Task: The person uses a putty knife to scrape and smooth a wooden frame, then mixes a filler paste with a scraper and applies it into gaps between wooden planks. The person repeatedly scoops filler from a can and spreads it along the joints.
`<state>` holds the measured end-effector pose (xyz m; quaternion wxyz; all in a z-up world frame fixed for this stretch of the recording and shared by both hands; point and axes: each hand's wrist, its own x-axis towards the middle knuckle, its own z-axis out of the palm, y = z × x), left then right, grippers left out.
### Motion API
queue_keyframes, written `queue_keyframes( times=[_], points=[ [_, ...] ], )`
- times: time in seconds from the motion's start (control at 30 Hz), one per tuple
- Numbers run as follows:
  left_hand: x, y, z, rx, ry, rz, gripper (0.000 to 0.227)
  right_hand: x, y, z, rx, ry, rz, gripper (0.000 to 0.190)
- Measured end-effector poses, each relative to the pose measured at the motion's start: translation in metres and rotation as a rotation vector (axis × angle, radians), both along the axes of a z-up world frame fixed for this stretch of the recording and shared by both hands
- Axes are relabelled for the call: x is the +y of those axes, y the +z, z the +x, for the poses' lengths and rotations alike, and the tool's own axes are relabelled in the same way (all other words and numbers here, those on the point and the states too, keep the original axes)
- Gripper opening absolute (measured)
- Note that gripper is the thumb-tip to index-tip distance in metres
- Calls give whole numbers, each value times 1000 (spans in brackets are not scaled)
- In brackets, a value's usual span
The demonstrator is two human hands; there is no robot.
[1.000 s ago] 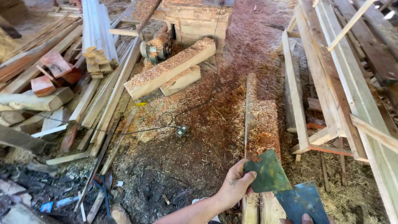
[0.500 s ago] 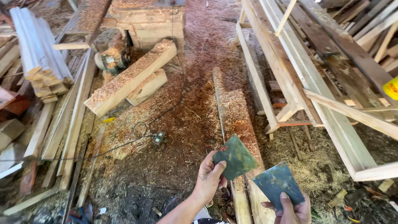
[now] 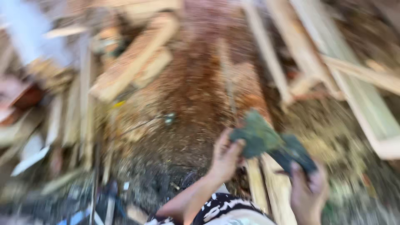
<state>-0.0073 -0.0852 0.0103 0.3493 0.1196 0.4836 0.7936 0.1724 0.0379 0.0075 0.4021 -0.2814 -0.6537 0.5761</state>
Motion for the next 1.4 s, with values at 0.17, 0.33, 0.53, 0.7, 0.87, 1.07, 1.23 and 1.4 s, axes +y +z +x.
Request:
queue_keyframes(
  times=[0.17, 0.33, 0.53, 0.7, 0.87, 1.07, 1.23, 1.4],
  points=[
    [1, 4, -11, 2, -5, 134, 16, 87, 18, -49, -237, 531, -185, 65],
    [-29, 10, -11, -10, 83, 144, 11, 63, -13, -58, -74, 425, -101, 53],
    [-46, 4, -9, -90, 139, -6, 10, 5, -18, -57, 3, 285, -31, 29],
    [-52, 6, -19, -83, 152, 44, 11, -19, 17, -64, 67, 263, -28, 29],
    [-38, 6, -20, -94, 93, 99, 12, -21, 23, -56, 78, 180, -77, 26],
    [-21, 9, -24, -65, -15, 116, 17, -22, 30, -43, 69, 76, -75, 25],
    [-9, 17, -25, -35, -105, 123, 17, -21, 38, -37, 84, 22, -73, 24],
    [0, 22, -26, 81, -153, 64, 13, -20, 42, -32, 46, -31, -3, 25]
  ],
)
